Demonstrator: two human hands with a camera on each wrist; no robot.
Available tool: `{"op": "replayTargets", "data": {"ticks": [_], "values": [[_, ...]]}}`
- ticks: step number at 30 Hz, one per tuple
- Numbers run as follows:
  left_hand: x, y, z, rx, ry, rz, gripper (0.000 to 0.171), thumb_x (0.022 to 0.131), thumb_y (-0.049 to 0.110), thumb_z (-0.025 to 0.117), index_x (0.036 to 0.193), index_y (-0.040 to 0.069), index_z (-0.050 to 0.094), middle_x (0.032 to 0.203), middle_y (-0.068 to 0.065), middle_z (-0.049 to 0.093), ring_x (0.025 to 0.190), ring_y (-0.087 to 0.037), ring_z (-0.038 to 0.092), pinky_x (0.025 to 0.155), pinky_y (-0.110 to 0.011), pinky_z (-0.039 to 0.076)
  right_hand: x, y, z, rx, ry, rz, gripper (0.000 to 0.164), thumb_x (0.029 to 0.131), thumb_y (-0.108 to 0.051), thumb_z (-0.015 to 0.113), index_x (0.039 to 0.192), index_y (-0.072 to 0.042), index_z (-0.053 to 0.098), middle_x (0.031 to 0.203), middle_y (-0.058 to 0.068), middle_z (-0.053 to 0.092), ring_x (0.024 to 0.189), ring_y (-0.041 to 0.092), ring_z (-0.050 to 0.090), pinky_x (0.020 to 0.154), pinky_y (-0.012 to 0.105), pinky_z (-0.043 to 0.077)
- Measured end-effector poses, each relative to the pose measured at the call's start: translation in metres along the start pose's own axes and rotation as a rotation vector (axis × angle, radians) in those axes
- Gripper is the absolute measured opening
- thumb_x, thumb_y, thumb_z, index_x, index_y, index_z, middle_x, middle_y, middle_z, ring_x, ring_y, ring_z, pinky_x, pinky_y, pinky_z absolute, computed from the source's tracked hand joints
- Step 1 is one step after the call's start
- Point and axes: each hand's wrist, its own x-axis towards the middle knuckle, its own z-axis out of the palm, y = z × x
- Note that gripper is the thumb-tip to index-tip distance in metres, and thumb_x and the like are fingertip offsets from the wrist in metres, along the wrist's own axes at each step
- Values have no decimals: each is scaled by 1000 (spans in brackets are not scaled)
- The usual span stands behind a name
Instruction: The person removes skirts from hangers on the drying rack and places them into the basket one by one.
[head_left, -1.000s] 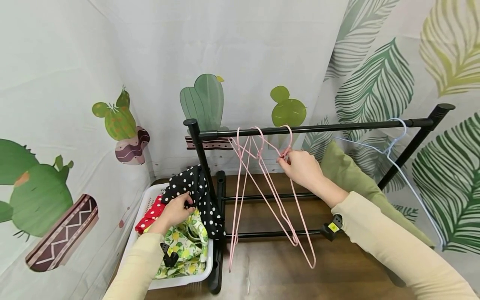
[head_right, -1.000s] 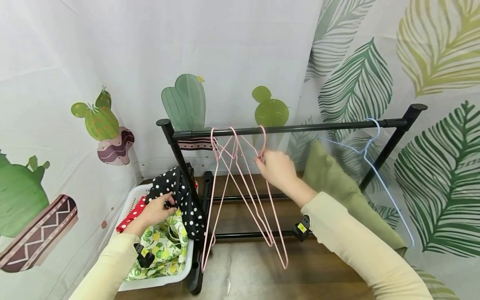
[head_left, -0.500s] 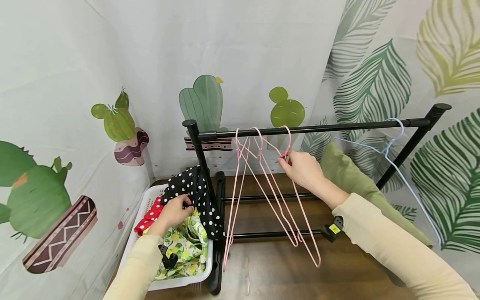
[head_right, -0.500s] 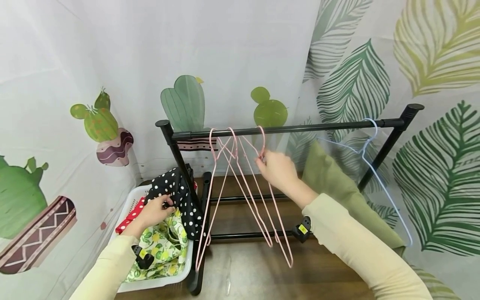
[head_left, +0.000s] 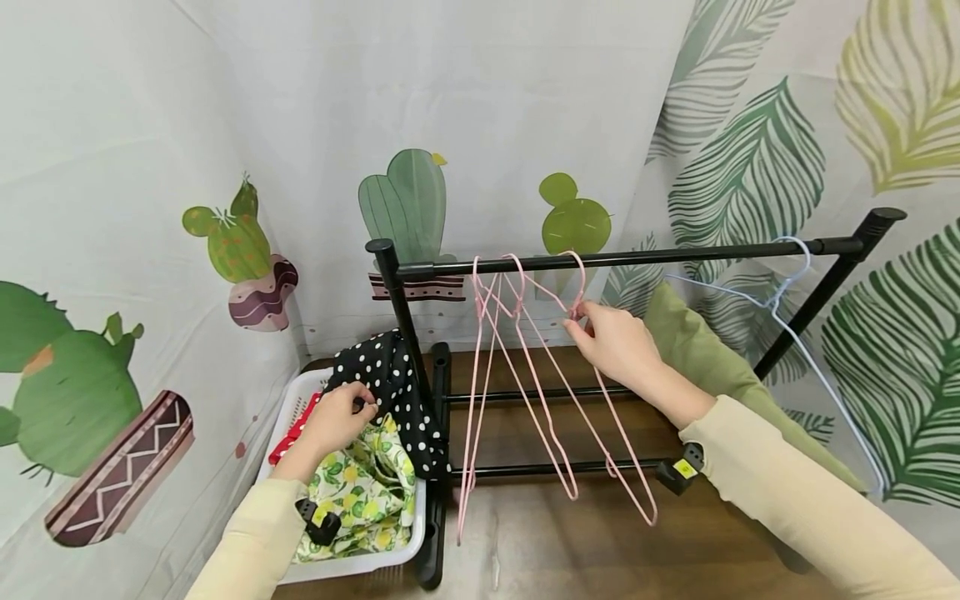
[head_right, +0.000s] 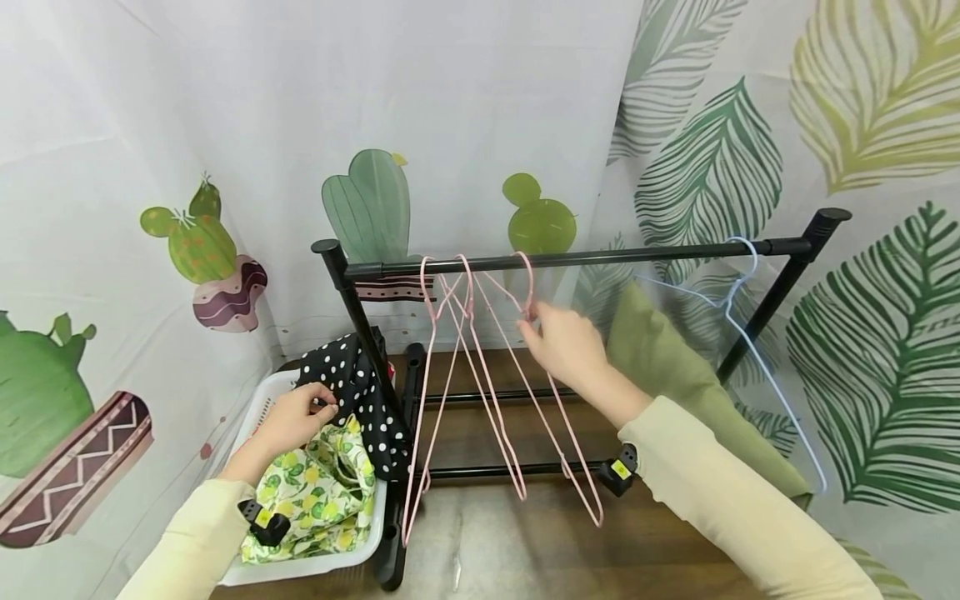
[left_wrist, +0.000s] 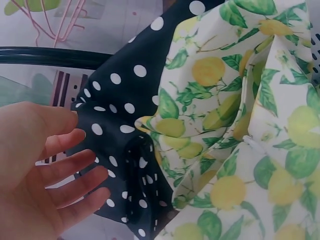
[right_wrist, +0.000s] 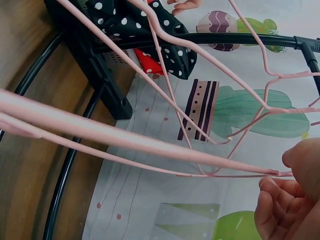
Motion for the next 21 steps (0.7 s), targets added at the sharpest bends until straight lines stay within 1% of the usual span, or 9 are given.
{"op": "replayTargets", "data": {"ticks": [4,10,13,16,21], "values": [[-4,2,-5,14,1,11,13,87,20,60,96,10,61,84,-5,59,67,-15,49,61,-33,41,-4,1,-2,10,-7,-4,23,91,-30,54,96,-10,63,60,-2,56,48,13,47,42,29,35],[-8,4,-8,51,6,34,13,87,22,60,96,12,63,85,-4,60,73,-17,54,64,-35,44,-10,4,-5,7,14,-10,20,90,-29,56,96,-12,65,63,-3,57,52,13,49,44,30,37],[-10,7,-10,60,19,45,12,87,22,61,95,13,63,89,-4,62,78,-18,57,67,-38,46,-12,6,-7,-2,39,-25,19,90,-29,57,93,-13,65,66,-2,59,55,14,52,45,32,40],[-13,11,-13,61,34,63,12,86,22,62,95,13,63,91,-5,63,79,-19,59,68,-40,47,-14,9,-10,-10,55,-37,18,89,-29,57,92,-13,66,71,-2,61,60,16,56,48,35,43],[-18,18,-18,69,74,113,10,86,20,62,94,13,64,92,-4,63,80,-19,59,69,-40,47,-18,15,-13,-18,76,-41,16,88,-26,56,93,-13,65,77,0,63,67,18,59,54,39,46]]}}
